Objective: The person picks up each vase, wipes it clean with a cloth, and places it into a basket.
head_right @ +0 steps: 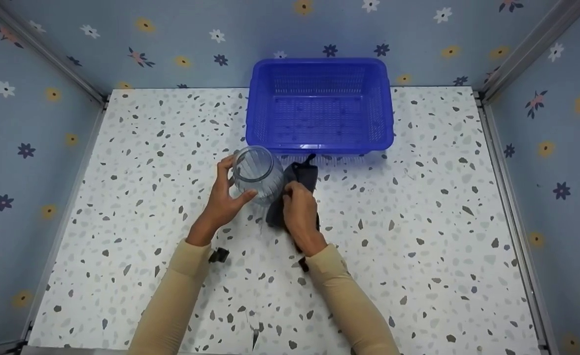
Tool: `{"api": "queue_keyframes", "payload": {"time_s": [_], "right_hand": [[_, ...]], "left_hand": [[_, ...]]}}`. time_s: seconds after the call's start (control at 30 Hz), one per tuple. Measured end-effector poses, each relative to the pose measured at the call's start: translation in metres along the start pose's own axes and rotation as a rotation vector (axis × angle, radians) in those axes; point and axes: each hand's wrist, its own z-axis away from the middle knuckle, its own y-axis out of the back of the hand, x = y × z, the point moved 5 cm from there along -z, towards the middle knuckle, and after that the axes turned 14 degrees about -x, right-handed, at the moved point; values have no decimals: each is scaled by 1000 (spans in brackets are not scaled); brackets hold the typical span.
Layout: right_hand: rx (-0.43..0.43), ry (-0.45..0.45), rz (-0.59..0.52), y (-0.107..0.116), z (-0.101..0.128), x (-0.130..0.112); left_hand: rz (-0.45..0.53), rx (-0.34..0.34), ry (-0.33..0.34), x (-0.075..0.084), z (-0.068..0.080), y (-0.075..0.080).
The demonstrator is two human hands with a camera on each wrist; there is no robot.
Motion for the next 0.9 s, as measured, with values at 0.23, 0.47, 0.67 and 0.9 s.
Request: {"api": "queue_keyframes", "payload": {"time_s": [0.23, 0.47, 0.67, 0.9], "right_hand": [[44, 43, -37, 22, 5, -21], [125, 118, -63, 47, 11, -54], [180, 201, -16, 59, 13, -80], [155, 195, -7, 57, 15, -79]], "left_hand": [[5, -6, 17, 1, 0, 0], [15, -8, 10, 0, 0, 0], [25, -9, 14, 0, 0, 0], [6, 34, 36, 1, 2, -1]]}}
